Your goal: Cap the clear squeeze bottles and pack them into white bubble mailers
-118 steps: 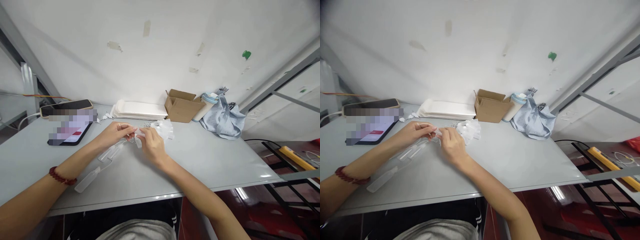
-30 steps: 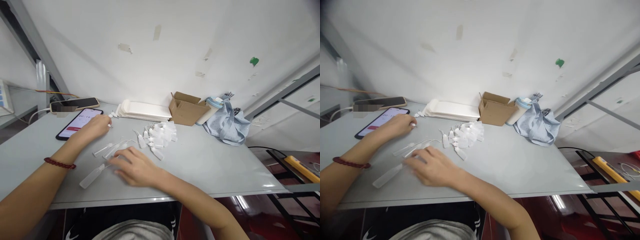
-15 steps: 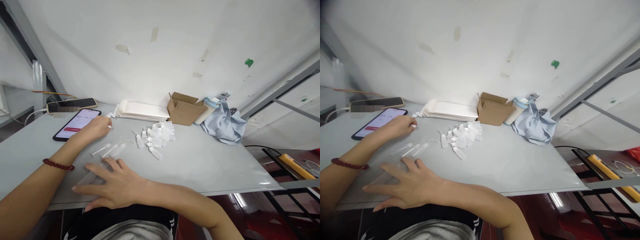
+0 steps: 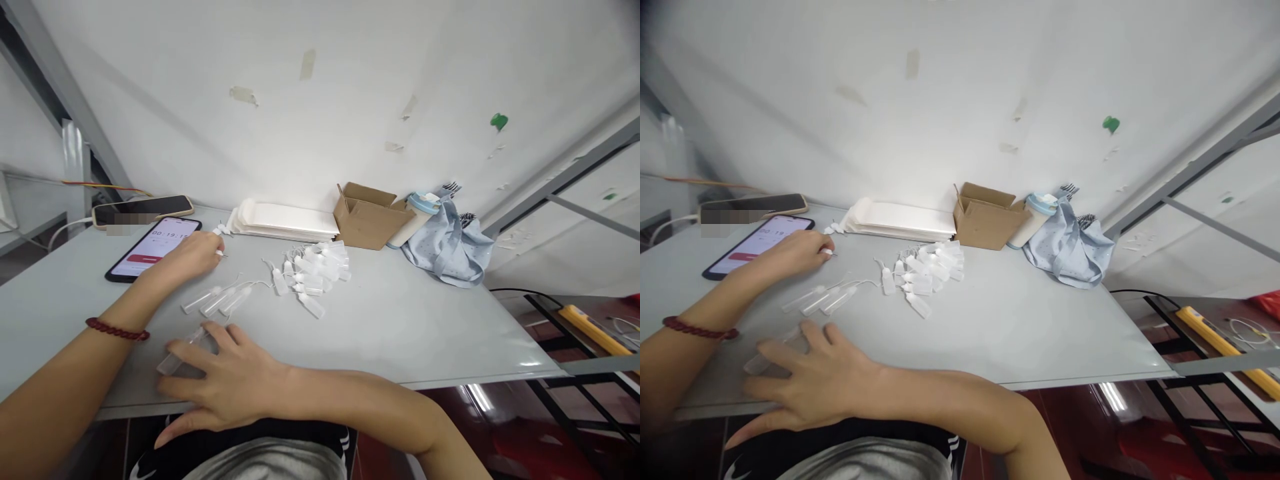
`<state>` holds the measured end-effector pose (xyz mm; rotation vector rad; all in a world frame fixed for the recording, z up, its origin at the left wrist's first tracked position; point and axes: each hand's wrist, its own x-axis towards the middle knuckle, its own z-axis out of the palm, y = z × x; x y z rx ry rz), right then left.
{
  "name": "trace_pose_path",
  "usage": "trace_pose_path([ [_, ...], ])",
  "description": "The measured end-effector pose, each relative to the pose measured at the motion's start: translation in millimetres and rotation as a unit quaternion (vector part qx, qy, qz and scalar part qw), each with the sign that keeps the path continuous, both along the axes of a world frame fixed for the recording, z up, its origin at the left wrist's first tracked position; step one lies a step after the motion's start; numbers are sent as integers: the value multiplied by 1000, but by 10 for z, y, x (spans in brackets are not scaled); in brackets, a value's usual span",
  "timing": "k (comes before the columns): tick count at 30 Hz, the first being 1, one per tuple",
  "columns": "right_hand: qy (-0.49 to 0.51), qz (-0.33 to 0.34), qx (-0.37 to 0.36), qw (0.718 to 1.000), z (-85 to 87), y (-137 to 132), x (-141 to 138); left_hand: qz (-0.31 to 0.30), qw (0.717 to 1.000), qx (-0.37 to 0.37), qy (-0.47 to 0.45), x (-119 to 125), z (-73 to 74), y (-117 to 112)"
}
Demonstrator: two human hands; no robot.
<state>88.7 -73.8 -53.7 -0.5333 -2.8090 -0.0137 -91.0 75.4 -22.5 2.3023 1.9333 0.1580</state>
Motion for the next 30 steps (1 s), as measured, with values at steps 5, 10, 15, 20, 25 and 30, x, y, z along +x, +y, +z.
trace_pose_path([
  [5,-6,7,9,1000,-32,7,30,-2,999,9,-31,31,25,-32],
  [10,20,27,41,999,-69,48,90,-2,996,27,-85,102,94,-73],
  [15,132,7,92,987,-30,229,255,13,984,27,-174,241,235,-158],
  [20,163,-63,72,982,141,470,494,43,914,-44,-400,365,339,-268],
  [25,231,-116,52,965,234,657,609,-43,831,-192,-520,456,273,-333],
  [30,273,-128,35,953,213,757,641,-83,763,-263,-585,594,198,-400],
])
